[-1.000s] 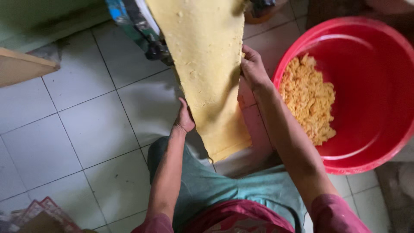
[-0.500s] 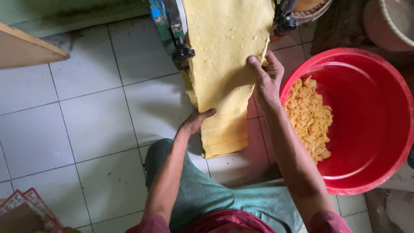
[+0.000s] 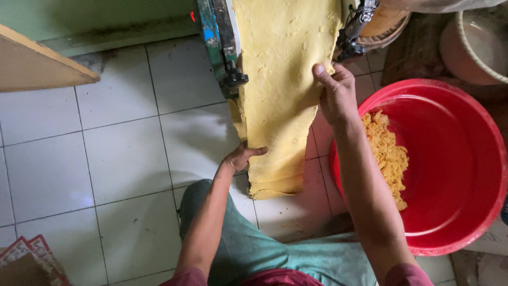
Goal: The person sits on the floor and feeds a large sheet of yellow dough through a manual dough sheeter machine, guiding and catching the dough as it passes through the rollers. They fold the dough sheet, reposition it, and repeatedly pass it back through the machine, with a red basin of dough pieces beside them.
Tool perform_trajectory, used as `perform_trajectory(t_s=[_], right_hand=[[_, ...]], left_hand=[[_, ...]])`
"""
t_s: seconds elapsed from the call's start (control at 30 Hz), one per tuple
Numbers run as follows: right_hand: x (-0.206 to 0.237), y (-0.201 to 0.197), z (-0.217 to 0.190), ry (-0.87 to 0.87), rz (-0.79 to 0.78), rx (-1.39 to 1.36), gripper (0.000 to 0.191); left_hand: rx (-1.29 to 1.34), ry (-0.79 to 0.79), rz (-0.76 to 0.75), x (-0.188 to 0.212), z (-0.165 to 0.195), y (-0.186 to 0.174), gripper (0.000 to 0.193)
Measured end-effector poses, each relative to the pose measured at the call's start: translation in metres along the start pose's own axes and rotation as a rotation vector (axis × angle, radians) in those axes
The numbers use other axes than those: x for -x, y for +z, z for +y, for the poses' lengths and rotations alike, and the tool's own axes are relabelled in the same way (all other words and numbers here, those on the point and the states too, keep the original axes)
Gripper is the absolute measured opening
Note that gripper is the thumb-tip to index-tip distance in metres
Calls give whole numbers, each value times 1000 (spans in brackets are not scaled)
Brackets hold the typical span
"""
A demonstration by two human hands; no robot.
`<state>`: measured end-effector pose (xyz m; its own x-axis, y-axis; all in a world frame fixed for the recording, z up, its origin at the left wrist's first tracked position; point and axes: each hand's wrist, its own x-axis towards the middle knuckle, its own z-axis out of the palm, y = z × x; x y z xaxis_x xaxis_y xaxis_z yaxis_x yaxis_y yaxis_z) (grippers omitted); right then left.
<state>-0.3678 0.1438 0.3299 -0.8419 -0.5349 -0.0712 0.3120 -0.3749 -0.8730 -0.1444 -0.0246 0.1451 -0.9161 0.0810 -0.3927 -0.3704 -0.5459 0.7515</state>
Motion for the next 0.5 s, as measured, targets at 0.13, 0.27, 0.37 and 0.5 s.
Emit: perform_trajectory(t_s=[0.13, 0.27, 0.37, 0.5], right_hand=[[-15, -27, 1, 151, -121, -2, 36], [-21, -42, 10, 108, -262, -3, 45], [-19, -35, 20, 137, -300, 31, 58], [-9, -12, 29, 152, -177, 141, 46]], left_hand=[[148, -144, -69, 1, 9, -3, 72], [177, -44, -154, -4, 14, -8, 78], [117, 2, -150, -8, 19, -9, 79], [74, 97, -112, -7, 29, -5, 80]])
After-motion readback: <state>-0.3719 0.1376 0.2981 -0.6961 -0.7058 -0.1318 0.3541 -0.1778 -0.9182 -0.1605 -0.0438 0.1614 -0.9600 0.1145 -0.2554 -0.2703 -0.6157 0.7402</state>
